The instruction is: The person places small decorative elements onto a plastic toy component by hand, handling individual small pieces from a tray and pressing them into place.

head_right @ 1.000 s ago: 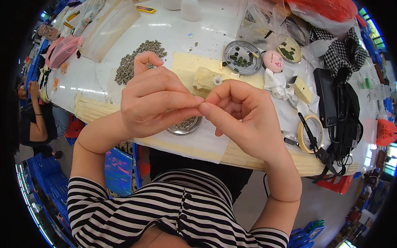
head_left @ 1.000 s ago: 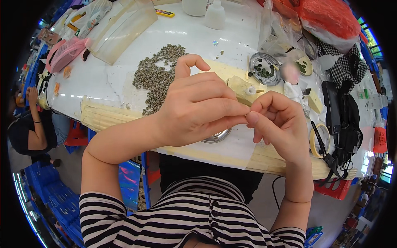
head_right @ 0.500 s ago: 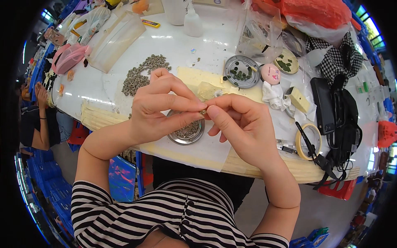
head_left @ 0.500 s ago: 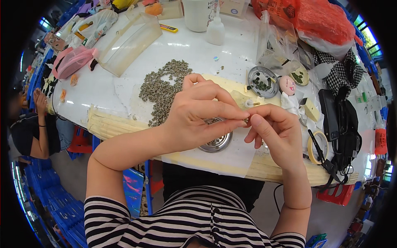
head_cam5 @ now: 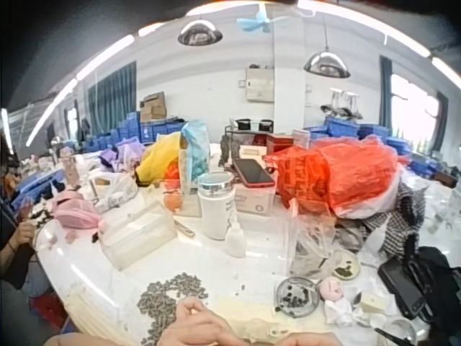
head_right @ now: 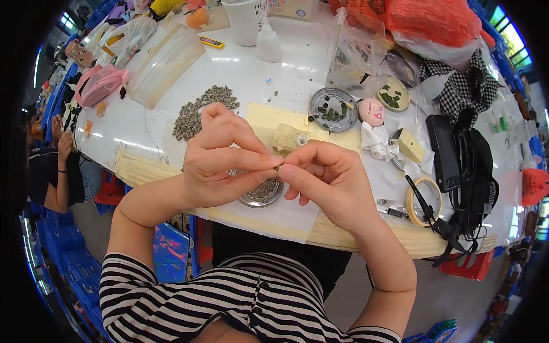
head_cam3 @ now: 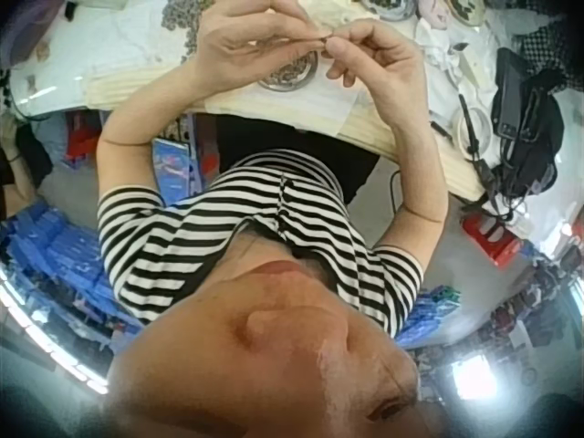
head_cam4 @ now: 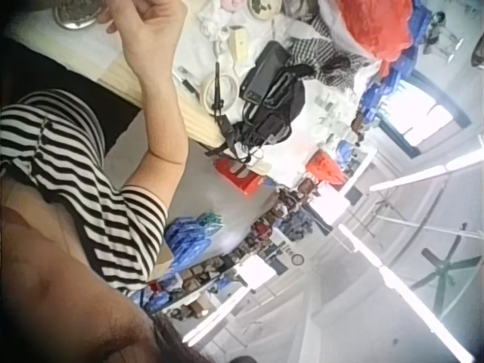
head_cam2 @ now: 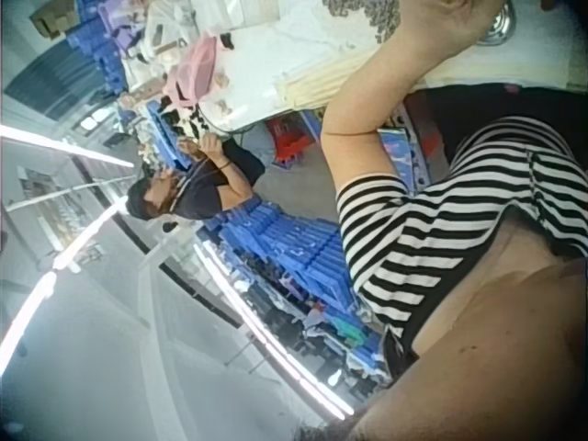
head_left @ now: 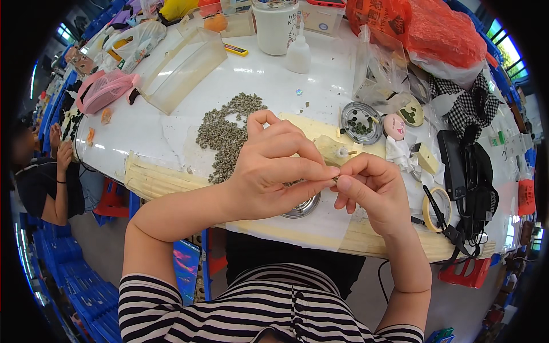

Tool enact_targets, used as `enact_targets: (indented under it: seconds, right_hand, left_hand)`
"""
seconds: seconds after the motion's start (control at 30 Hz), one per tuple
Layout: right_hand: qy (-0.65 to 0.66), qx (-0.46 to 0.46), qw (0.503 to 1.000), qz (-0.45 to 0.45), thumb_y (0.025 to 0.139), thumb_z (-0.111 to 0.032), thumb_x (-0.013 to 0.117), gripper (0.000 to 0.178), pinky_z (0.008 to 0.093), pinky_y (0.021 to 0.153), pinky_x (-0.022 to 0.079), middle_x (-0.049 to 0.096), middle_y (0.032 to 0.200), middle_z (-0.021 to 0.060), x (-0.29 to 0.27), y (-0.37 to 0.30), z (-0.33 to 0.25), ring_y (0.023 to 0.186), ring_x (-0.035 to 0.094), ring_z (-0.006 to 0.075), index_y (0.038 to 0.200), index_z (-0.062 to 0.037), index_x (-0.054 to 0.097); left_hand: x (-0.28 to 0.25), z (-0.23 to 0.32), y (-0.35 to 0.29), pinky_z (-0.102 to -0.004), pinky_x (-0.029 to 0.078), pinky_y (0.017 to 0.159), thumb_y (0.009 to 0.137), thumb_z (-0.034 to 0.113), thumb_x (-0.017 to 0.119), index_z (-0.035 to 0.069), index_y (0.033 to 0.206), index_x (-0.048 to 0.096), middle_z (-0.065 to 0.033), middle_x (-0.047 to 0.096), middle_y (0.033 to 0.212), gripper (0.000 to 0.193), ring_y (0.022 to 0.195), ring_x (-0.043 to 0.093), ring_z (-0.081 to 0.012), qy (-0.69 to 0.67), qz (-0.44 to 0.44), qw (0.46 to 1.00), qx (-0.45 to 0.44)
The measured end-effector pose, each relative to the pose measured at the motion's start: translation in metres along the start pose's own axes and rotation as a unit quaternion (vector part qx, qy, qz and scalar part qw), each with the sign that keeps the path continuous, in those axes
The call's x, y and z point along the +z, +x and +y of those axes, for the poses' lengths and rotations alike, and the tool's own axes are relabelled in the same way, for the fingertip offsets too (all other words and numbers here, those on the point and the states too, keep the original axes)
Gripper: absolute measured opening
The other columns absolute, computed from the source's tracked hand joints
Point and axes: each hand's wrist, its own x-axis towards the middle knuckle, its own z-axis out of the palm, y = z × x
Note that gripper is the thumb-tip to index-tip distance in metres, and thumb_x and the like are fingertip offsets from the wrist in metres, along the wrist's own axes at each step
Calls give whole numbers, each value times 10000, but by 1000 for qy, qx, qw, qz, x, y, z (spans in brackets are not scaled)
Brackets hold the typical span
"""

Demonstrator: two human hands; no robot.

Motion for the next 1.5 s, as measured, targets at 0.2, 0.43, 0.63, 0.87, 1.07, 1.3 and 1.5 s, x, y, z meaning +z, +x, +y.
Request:
enact_targets:
  seconds: [0.2,0.43,0.63,0.87,1.07,1.3,1.5]
  right_hand:
    - [12,-1,1000,-9,921,-105,713,124,197,573,493,687,845,20,-2,0,2,706,660,79,985,-8,670]
    - [8,-19,1000,-9,935,-102,694,123,200,577,499,681,855,29,0,0,1,707,656,78,998,-1,662]
    - [-6,-31,999,6,935,-93,691,111,197,585,502,682,854,26,3,-1,2,704,653,68,992,-4,659]
    - [-12,-42,999,3,919,-71,699,100,196,593,506,682,848,24,2,0,4,700,651,63,980,-4,658]
    - [-25,-49,998,11,909,-55,702,83,192,592,504,677,838,17,2,-1,4,689,643,57,961,-2,665]
    - [-349,-111,930,5,820,2,712,56,240,529,477,643,717,36,-9,-5,-16,594,598,87,807,6,657]
    - [-572,-76,816,-27,788,-40,713,65,311,531,502,648,744,106,-14,-11,-14,587,643,222,805,-14,655]
  left_hand:
    - [1,-1,0,-329,290,782,731,110,842,154,945,773,67,672,863,230,744,577,-99,-4,5,1000,12]
    - [0,-2,2,-310,301,771,739,125,844,145,935,770,49,674,858,210,747,581,-94,-39,-2,999,-25]
    - [0,-3,1,-309,310,770,740,106,842,139,914,765,44,674,852,193,748,586,-95,-49,-4,998,-27]
    - [-1,-1,1,-309,309,775,739,88,837,143,897,759,50,678,849,185,750,591,-90,-31,-9,999,-22]
    - [-1,-1,2,-313,311,784,743,97,836,144,907,760,54,683,858,186,758,595,-88,-25,-17,999,-13]
    - [-22,-14,14,-304,331,819,732,149,854,130,919,764,44,692,843,209,800,612,-117,-90,-112,985,-96]
    - [-66,-50,12,-313,305,889,738,185,839,134,799,715,59,613,713,147,678,549,-114,-93,-366,902,-207]
